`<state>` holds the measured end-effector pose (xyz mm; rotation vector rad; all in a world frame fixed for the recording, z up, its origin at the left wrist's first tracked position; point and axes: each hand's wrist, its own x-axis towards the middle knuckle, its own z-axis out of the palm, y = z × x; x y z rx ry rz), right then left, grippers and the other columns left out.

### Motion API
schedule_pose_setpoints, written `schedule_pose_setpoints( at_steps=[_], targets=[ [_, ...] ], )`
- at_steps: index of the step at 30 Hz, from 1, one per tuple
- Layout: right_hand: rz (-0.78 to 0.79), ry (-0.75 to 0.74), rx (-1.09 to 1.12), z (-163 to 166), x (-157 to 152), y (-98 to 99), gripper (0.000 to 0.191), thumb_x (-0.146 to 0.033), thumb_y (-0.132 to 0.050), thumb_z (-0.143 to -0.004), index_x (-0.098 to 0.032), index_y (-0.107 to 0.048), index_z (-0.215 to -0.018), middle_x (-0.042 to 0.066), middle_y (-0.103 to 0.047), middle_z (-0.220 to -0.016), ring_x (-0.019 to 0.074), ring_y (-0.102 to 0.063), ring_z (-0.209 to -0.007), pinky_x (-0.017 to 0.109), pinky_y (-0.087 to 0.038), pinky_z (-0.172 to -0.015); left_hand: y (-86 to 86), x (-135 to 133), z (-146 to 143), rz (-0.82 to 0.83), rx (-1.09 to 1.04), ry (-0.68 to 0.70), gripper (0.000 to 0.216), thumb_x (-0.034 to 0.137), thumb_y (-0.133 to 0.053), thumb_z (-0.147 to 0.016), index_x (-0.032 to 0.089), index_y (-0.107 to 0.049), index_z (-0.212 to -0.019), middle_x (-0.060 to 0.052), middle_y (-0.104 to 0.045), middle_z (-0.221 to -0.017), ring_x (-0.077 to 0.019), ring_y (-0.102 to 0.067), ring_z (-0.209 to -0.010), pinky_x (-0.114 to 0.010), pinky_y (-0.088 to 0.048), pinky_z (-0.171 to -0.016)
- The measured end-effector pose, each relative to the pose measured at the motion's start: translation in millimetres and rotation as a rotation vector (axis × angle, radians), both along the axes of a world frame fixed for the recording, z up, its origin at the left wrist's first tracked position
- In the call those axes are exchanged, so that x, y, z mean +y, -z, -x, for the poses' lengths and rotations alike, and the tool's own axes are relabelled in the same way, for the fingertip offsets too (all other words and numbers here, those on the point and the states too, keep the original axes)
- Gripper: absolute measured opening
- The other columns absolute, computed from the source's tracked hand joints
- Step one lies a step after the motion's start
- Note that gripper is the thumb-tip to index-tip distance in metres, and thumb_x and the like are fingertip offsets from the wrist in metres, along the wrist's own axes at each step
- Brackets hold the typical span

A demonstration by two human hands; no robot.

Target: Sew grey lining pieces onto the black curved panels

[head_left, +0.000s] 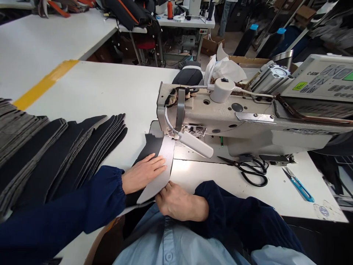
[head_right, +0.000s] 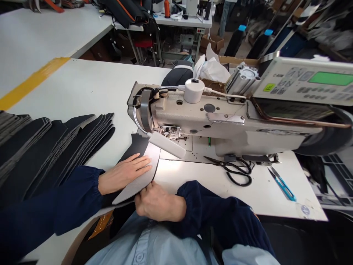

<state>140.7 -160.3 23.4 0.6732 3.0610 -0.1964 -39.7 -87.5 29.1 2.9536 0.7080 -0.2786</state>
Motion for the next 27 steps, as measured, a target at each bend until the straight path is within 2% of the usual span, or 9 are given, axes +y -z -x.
schedule_pose_setpoints(
  at_steps=[6,11,22,27],
  targets=[
    [0.004,0.059,-0.025,-1,16,8.2,0.017,-0.006,-0.049,-0.086,-0.008,-0.064,-0.092,0.017,-0.068,-0.085,0.0261,-0.064,-0.077,0.036,-0.048,-0.065,6.3,21,-5,-0.061,0.015,-0.016,0.040,0.010,-0.042,-0.093,0.019,-0.057,-0.129,-0.007,-0.054,-0.140,-0.0217,-0.041,-0.135,-0.042,-0.029,-0.114],
    [-0.024,0.125,-0.003,-3,28,21.4,0.021,-0.002,-0.045,-0.087,-0.008,-0.065,-0.090,0.016,-0.066,-0.081,0.0248,-0.061,-0.078,0.036,-0.047,-0.066,10.8,38,-12,-0.084,0.012,-0.047,0.037,0.015,-0.042,-0.095,0.020,-0.058,-0.128,-0.007,-0.056,-0.137,-0.0224,-0.043,-0.132,-0.042,-0.028,-0.113],
    [-0.076,0.211,0.030,-12,60,37.8,0.028,-0.002,-0.039,-0.091,-0.011,-0.065,-0.089,0.012,-0.063,-0.087,0.0231,-0.057,-0.084,0.036,-0.048,-0.074,3.6,69,-27,-0.089,-0.022,-0.106,0.029,0.018,-0.046,-0.096,0.017,-0.064,-0.118,-0.010,-0.065,-0.119,-0.0235,-0.048,-0.126,-0.043,-0.029,-0.112],
    [-0.104,0.247,0.083,-14,67,43.0,0.026,-0.002,-0.040,-0.092,-0.009,-0.064,-0.090,0.015,-0.063,-0.093,0.0241,-0.058,-0.091,0.039,-0.047,-0.087,-6.5,61,-20,0.067,-0.091,0.066,0.037,0.012,-0.054,-0.085,0.015,-0.058,-0.121,-0.010,-0.063,-0.125,-0.0195,-0.054,-0.121,-0.034,-0.033,-0.111]
  ],
)
